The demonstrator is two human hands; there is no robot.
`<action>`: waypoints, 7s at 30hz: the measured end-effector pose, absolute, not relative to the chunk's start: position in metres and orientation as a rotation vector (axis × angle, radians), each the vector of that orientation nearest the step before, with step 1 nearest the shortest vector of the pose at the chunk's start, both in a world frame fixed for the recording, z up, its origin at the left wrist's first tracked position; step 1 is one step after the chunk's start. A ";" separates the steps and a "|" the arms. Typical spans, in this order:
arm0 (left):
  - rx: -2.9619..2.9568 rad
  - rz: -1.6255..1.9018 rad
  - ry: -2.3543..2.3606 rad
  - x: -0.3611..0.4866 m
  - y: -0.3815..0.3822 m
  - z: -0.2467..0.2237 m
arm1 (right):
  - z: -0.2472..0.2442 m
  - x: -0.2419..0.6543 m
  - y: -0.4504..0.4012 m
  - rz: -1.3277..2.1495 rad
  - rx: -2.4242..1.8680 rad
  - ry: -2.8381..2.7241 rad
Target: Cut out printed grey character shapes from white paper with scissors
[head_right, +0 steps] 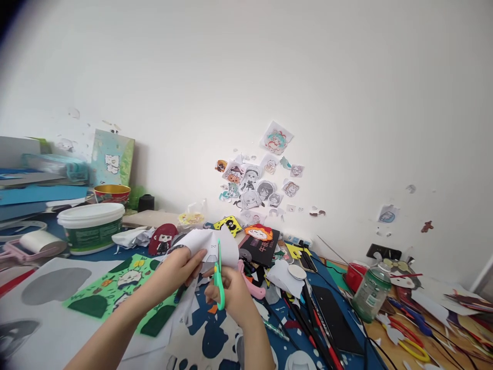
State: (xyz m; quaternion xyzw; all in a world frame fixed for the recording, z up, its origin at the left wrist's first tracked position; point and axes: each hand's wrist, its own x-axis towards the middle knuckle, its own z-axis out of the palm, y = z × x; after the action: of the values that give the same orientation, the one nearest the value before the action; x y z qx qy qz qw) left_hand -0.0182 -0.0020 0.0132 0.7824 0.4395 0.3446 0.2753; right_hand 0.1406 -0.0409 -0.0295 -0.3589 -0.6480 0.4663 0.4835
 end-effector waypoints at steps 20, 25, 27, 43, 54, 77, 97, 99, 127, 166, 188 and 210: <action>2.160 0.950 1.216 -0.017 0.000 0.010 | -0.035 0.145 -0.037 1.128 -0.855 -1.592; 2.138 0.924 1.165 -0.019 -0.001 0.012 | -0.034 0.143 -0.037 1.131 -0.845 -1.588; 2.135 0.928 1.172 -0.019 -0.001 0.012 | -0.033 0.142 -0.038 1.127 -0.849 -1.588; 2.135 0.919 1.275 -0.022 -0.005 0.018 | -0.023 0.139 -0.045 1.117 -1.012 -1.573; 2.180 1.029 1.324 -0.026 0.003 0.010 | -0.027 0.141 -0.042 1.124 -1.050 -1.571; 1.976 1.120 0.805 -0.006 -0.007 0.006 | -0.038 0.134 -0.032 1.032 -0.893 -1.509; 2.264 1.003 0.910 -0.021 -0.004 0.011 | -0.030 0.145 -0.039 1.176 -0.996 -1.603; 2.256 0.999 0.900 -0.021 -0.004 0.011 | -0.029 0.144 -0.040 1.169 -0.999 -1.608; 2.260 1.109 1.051 -0.006 -0.005 0.004 | -0.025 0.141 -0.042 1.092 -1.054 -1.569; 2.331 0.978 1.198 -0.007 -0.012 0.008 | -0.018 0.143 -0.047 1.057 -1.160 -1.583; 2.060 1.099 0.949 0.003 -0.007 -0.005 | -0.020 0.140 -0.043 0.962 -1.159 -1.542; 2.131 1.035 0.972 -0.003 -0.009 0.000 | -0.019 0.143 -0.045 1.027 -1.151 -1.572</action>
State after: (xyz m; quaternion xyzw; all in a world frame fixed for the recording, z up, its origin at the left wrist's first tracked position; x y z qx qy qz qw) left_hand -0.0027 -0.0085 -0.0003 0.7974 0.3637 0.3871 0.2864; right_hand 0.1431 -0.0450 -0.0187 -0.4660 -0.6366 0.4157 0.4524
